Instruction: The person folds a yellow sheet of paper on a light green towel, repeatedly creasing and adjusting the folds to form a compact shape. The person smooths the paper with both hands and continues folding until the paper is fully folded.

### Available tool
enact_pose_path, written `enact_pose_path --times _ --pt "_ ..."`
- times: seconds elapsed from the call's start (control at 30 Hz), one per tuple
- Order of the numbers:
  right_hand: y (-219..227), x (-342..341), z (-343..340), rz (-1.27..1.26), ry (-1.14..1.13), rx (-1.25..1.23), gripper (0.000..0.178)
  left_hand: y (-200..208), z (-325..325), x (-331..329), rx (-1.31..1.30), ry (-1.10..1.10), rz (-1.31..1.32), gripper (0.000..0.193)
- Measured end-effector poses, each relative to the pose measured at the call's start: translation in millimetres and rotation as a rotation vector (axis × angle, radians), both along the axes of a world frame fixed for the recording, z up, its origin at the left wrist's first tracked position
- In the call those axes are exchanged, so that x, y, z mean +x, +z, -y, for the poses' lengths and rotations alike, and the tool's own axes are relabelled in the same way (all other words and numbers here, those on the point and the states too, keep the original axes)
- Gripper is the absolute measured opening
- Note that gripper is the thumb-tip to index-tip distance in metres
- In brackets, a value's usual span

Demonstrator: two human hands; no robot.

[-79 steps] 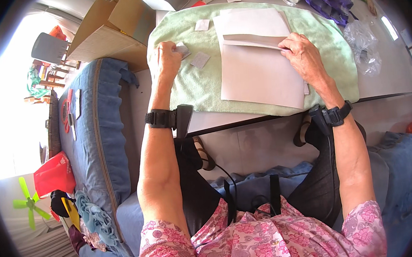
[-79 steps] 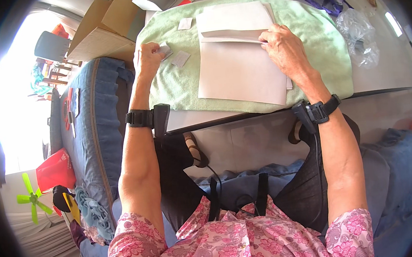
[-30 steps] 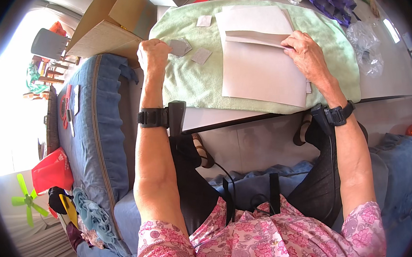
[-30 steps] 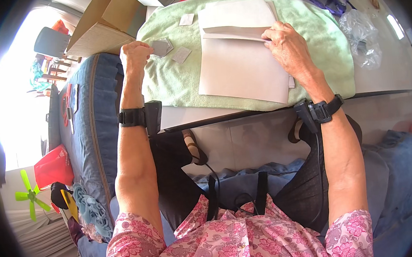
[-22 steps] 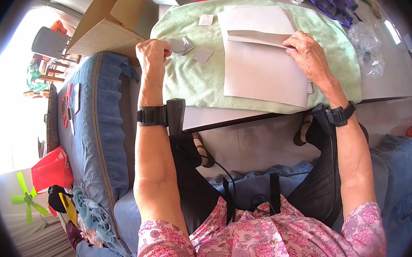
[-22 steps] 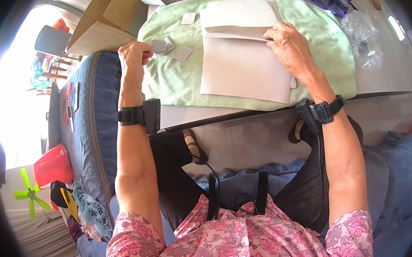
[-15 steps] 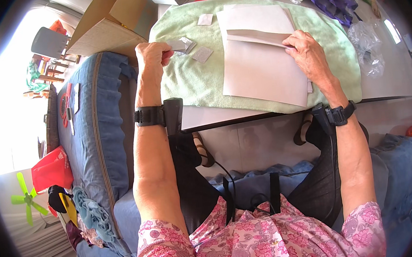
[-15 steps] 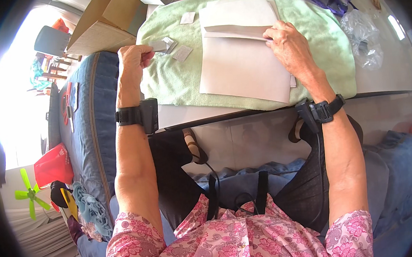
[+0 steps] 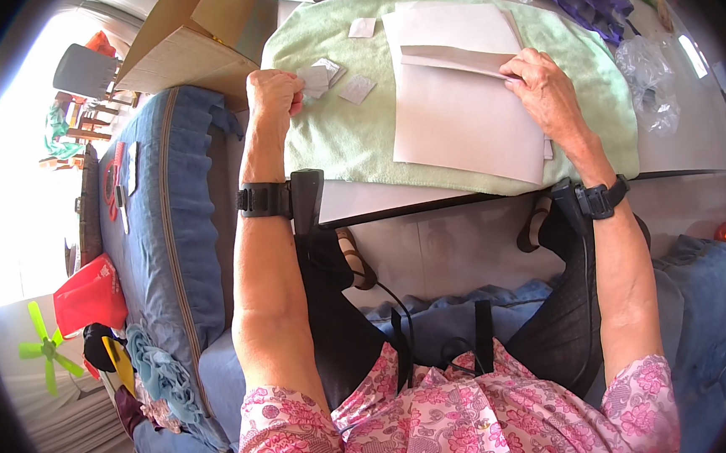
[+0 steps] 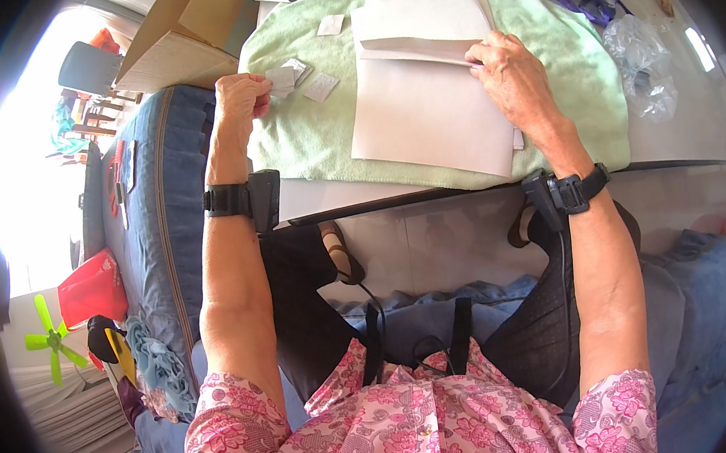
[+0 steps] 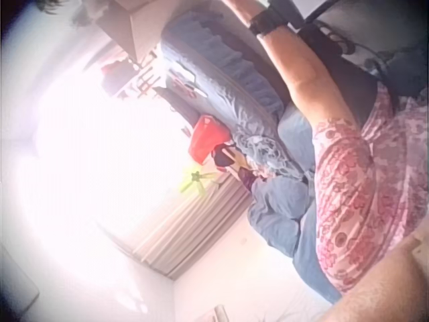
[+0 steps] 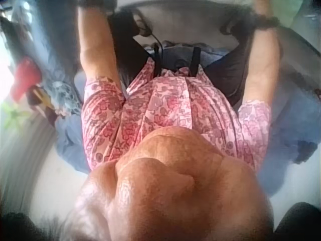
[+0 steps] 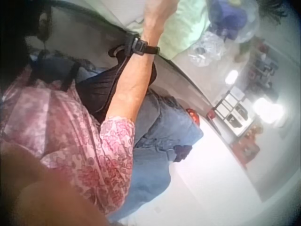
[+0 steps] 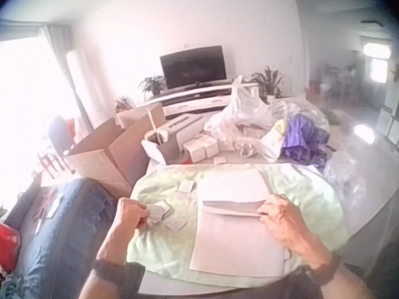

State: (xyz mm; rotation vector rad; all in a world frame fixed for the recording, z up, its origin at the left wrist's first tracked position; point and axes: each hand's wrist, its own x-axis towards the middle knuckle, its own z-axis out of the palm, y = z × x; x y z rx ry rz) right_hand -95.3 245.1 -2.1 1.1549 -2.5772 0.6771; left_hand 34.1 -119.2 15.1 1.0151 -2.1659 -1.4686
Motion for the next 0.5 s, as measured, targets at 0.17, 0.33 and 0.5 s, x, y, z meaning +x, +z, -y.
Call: enact_pose_path --times 0.17,0.33,0.5 --pt "2.6 2.8 1.5 -0.006 -0.001 -0.005 0.013 0.0 2.3 -1.7 0.008 -0.018 0.006 0.01" --pt "3.5 3.3 1.2 0.002 0.001 -0.009 0.013 3.4 -4.4 -2.8 -0.036 -0.021 0.091 0.02" --pt "0.1 1.4 1.1 -0.012 0.001 -0.026 0.014 5.0 -3.3 -1.2 -0.061 -0.043 0.103 0.024"
